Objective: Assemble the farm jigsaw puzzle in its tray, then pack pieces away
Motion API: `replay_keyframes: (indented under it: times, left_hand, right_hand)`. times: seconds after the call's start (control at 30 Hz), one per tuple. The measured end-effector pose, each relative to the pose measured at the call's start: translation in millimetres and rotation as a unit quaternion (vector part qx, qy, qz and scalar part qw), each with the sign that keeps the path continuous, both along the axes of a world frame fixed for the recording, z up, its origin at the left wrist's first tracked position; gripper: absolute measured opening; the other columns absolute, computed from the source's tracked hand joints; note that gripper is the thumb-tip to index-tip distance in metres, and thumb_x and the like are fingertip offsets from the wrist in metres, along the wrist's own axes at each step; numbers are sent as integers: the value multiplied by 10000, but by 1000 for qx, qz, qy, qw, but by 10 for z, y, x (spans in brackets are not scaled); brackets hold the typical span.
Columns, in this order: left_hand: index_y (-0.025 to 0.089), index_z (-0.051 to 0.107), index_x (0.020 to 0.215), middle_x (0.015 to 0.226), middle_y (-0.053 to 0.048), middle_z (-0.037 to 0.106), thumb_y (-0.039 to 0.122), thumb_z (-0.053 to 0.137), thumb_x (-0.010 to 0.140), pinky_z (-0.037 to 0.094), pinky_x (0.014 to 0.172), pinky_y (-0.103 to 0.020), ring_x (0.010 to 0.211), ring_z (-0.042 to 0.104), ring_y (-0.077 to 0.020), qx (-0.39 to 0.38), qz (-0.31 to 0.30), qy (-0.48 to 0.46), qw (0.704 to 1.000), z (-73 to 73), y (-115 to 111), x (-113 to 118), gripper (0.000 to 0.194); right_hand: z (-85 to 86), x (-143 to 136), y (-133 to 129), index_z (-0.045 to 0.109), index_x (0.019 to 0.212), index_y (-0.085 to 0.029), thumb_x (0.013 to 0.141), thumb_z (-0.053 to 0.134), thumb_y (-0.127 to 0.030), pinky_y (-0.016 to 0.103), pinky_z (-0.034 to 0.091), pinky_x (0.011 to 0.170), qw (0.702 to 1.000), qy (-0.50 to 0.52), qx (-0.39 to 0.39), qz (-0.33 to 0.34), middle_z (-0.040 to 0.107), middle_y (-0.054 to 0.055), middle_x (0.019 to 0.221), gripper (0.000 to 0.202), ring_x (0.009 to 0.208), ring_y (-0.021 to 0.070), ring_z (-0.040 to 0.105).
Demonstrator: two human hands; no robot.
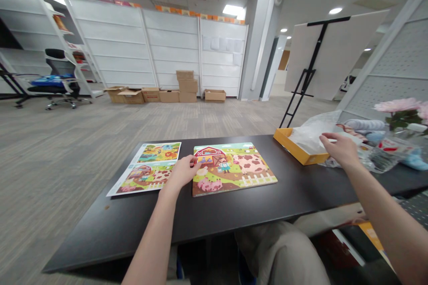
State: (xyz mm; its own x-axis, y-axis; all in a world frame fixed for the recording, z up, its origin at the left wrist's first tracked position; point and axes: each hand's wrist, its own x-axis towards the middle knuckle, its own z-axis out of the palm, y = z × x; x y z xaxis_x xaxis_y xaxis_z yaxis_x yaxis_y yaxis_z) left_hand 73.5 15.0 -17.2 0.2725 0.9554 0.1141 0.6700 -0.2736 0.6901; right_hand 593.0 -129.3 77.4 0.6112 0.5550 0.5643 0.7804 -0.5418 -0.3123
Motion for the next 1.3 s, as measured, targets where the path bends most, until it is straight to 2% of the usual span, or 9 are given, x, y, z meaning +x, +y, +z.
replay_keyframes:
  times: [0.1,0.2,0.4,0.57,0.67,0.8,0.9,1.13,1.3]
  left_hand:
    - [198,713,1000,1060,-107,758,324,645,836,550,795,-300,964,728,-254,4,-3,5,1000,35,-14,-8,218]
    - [206,715,1011,1061,-104,754,325,647,835,543,818,-318,943,724,-254,14,10,9,1000,83,-23,-17,223]
    - [202,688,1000,1026,-94,753,458,569,902,550,865,-351,952,714,-248,12,-3,-112,994,231,-104,23,298]
    - [237,453,1347,1071,-96,732,669,523,889,594,760,-347,847,741,-206,-168,-41,-392,903,429,-269,67,634]
    - [262,393,1386,1118,-67,710,601,609,866,601,749,-306,834,731,-166,-138,12,-494,858,486,-247,18,658]
    - [231,429,1366,1037,-53,718,430,698,822,583,711,-259,827,716,-157,-48,127,-489,862,456,-84,-171,638]
    - [210,460,1362,965,-47,712,411,668,824,568,685,-251,763,698,-144,-10,174,-417,892,405,-11,-379,611]
    - [228,519,1388,881,-22,683,537,663,773,535,596,-249,672,632,-149,-72,91,-221,968,386,-175,-929,703]
    - [240,548,1361,1213,-90,669,471,652,772,534,967,-389,1134,637,-277,13,95,-80,992,302,-132,-1174,641]
  right_hand:
    - [139,-231,-45,749,1128,-120,912,598,-285,286,447,811,997,-40,46,36,755,162,936,310,774,185,642]
    - [255,-601,-3,742,1127,-146,934,565,-286,263,464,864,975,-126,106,148,743,141,1088,297,773,163,643]
    - [272,-1847,308,714,1153,-188,947,551,-277,344,496,999,893,-95,199,392,718,106,1167,278,1079,209,665]
    - [72,-2913,580,691,1210,-274,976,491,-227,395,515,1017,810,29,178,558,710,60,1202,312,1133,203,651]
    - [-33,-3307,678,683,1229,-288,967,507,-206,405,513,1013,756,92,123,636,704,59,1213,326,1138,201,646]
    - [-106,-3453,714,677,1219,-258,946,572,-240,377,513,983,694,142,14,705,694,67,1213,293,1102,193,647]
    - [-167,-3360,725,702,1118,-232,947,579,-259,347,517,920,694,168,-74,697,726,57,1103,212,1018,190,664]
    - [-462,-3116,751,708,1046,-212,774,777,-404,368,466,893,736,95,-270,613,694,83,1083,340,1031,270,617]
    - [-565,-3074,666,675,1173,-215,626,876,-443,391,438,954,733,71,-310,601,608,93,1208,625,1146,300,553]
